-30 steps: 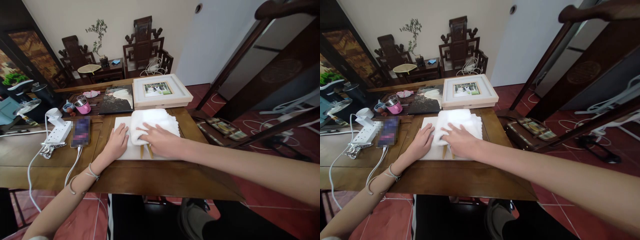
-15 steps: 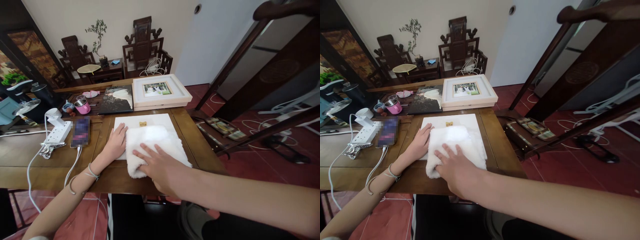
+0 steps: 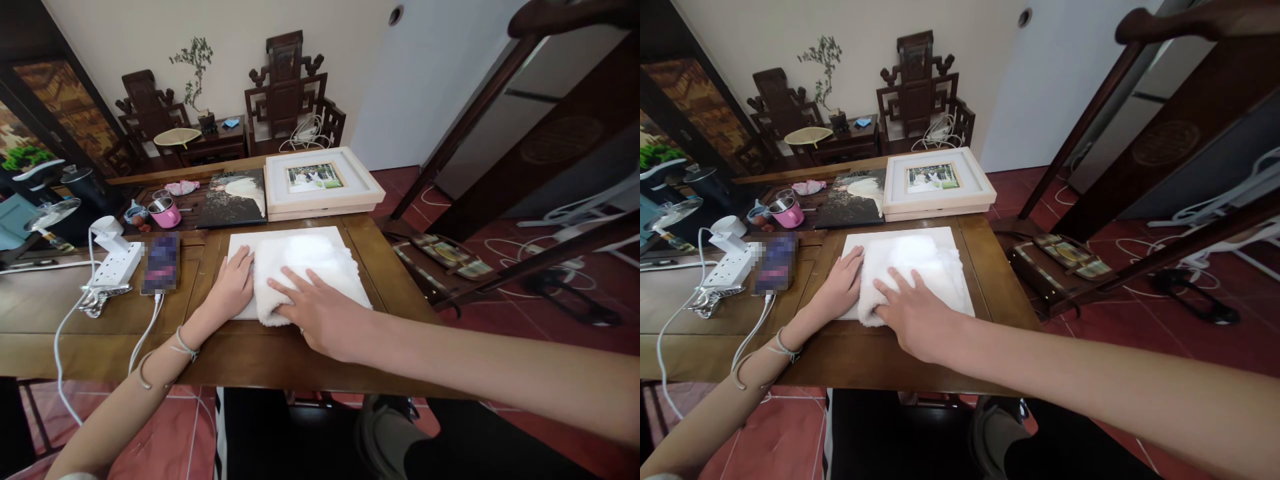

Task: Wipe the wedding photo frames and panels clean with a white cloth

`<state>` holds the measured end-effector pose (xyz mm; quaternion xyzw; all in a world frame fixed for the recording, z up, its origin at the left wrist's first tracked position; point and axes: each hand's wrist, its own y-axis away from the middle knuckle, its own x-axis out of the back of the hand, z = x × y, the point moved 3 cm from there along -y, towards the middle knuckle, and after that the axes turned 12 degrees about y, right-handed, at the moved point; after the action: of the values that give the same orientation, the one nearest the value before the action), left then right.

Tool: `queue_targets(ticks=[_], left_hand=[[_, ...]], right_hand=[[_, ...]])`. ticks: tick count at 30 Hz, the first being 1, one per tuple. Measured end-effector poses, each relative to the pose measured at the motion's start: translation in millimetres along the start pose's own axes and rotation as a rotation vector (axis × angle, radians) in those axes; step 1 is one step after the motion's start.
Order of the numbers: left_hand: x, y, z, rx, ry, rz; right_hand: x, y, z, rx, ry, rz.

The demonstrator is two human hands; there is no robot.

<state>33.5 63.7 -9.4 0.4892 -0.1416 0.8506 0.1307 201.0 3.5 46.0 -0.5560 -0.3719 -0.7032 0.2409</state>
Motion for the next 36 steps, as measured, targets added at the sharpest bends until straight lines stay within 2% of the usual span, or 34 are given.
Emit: queue_targets(ticks=[5,8,12,16,19,22,27,33,36], left_hand=[[0.8,1,-1,-0.010,0.004,-0.015],[0.6,1,-1,-0.021,0.011,-0.003],[-1.0,0,-2,-0.020,0.011,0.008],[-1.5,-1,-1,-0.002,0.008,0.015],[-0.9,-1,1,0.012,0.015,0.002],[0.3,-1,3,0.012,0.020,0.002],[0.4,-1,2,0.010,0.008,-0.010],[0.3,1,-3,0.001,0.002,-0.033],[0.0,1,-4,-0.008,0.006,-0.021]], right_hand=[[-3,6,-15,0.036,-0.006,-0.043],[-4,10,-15,0.051,-0.023,-0.017],[-5,7,4,0.038,-0.016,0.043],[-7,-10,31,-0.012,0.037,0.121],[-7,-24,46,-0.057,0.067,0.138],[-8,-30,50,-0.083,0.068,0.124],[-6,-16,25,-0.045,0.053,0.085],[5,7,-28,0.040,-0.010,-0.124],[8,9,-33,0.048,-0.012,-0.116]])
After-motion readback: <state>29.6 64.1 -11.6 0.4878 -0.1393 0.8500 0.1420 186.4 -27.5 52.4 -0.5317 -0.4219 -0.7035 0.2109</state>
